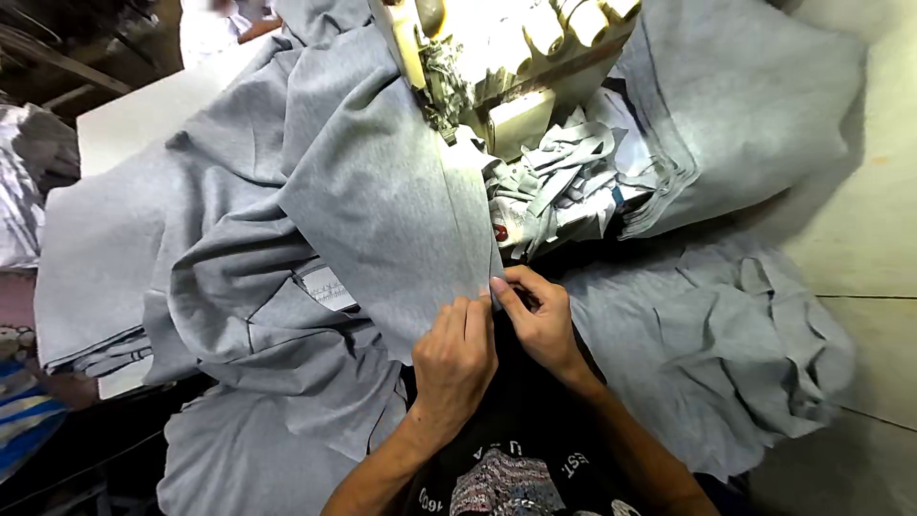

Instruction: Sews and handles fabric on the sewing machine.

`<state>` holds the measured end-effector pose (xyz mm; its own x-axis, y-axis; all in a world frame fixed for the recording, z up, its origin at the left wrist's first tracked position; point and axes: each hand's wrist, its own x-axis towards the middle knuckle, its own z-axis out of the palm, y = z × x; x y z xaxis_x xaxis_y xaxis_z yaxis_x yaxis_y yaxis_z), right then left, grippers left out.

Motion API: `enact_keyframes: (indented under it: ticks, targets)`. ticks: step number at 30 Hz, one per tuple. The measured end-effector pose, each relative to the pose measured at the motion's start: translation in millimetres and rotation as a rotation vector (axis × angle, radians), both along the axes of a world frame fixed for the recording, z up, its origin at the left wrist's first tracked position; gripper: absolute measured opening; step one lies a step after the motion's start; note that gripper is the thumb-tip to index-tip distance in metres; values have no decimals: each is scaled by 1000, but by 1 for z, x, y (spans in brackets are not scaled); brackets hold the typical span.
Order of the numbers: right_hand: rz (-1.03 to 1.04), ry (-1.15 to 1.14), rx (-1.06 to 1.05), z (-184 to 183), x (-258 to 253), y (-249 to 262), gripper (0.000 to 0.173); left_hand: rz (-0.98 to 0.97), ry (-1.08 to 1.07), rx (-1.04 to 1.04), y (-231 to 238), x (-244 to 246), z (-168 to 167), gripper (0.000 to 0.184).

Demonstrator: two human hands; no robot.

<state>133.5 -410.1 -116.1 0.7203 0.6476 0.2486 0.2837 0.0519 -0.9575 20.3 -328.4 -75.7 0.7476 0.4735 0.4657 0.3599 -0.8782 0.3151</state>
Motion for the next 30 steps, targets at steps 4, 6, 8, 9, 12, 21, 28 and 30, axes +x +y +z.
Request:
enact_keyframes:
  ticks: [4, 6, 8, 9, 12, 21, 28, 30]
  targets:
    - [-19, -28, 4, -1, 3, 3, 18, 23, -20, 5, 1, 6, 1, 14]
    - [-28, -44, -2, 1, 5, 5, 18, 36, -30, 15, 4, 10, 3, 13]
    - [-38, -55, 0, 3, 7, 7, 17, 42, -50, 18, 6, 16, 5, 13]
    - [-45, -60, 3, 4, 8, 8, 17, 42, -65, 17, 7, 19, 6, 13]
    - [-61, -79, -2, 6, 10, 11, 16, 33, -115, 2, 11, 29, 6, 14]
    - [-94, -102, -9, 3, 22, 17, 15, -44, -174, -109, 20, 41, -5, 16]
    - [37, -127, -135, 6, 39, 16, 16, 13, -187, -215, 91, -43, -31, 52]
    - [78, -118, -187, 11, 47, 19, 18, 187, -18, -134, 129, -83, -45, 79]
